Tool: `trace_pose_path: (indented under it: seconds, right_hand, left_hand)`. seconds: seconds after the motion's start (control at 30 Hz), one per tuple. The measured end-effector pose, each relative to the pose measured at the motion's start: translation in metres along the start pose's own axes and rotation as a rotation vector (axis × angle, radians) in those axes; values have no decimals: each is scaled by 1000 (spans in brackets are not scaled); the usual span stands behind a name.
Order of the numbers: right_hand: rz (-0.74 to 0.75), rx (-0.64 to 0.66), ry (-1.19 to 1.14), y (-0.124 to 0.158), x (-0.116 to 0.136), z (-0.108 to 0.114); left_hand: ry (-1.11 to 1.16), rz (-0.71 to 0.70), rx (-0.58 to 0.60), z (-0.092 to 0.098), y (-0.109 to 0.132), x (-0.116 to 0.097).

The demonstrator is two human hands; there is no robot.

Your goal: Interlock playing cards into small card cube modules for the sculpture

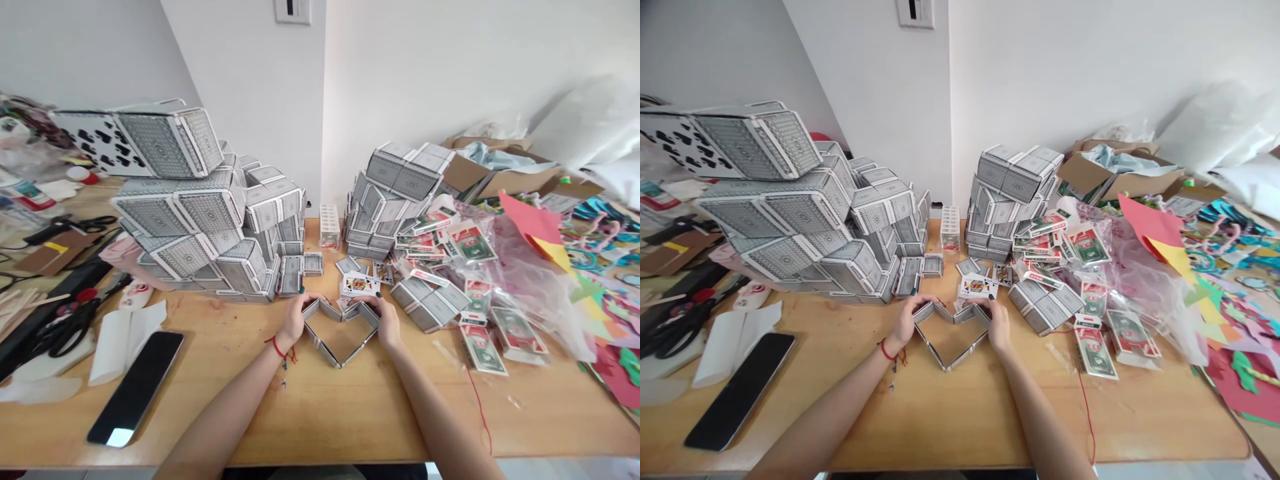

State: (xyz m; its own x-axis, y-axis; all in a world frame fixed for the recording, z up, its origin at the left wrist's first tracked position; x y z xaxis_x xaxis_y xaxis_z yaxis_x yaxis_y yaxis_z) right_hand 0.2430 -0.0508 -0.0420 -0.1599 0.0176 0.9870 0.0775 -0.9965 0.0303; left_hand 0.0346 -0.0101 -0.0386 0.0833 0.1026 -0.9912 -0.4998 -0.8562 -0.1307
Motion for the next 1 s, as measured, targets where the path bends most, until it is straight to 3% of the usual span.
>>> trace_pose_path:
  seconds: [0.17, 0.53, 0.8, 1.0]
  right_hand:
    - [39, 50, -120, 0, 1, 1]
    - [-8, 85, -75, 4, 1, 4]
    - [0, 150, -120, 7, 8, 0]
    - [25, 159, -123, 8, 15, -6]
  left_hand:
    - [-44, -2, -38, -1, -3, -1]
    - [-1, 15, -28, -2, -3, -3]
    - [7, 13, 55, -5, 0, -6]
    - [-16, -9, 22, -11, -3, -11]
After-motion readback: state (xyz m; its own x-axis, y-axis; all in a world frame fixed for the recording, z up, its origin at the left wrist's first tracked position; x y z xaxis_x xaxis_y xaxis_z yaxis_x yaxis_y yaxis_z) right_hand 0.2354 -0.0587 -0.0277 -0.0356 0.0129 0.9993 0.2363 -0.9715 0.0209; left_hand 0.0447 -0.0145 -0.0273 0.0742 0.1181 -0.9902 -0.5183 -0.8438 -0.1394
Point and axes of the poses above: each hand's wrist, its own y-axis away from the middle knuckle, its own z-axis out of the back of the hand, x = y × z, the point moved 1 cm from there along -y, towards the middle knuckle, and after that the axes turned 15 degrees about x, right-handed, at the moved point
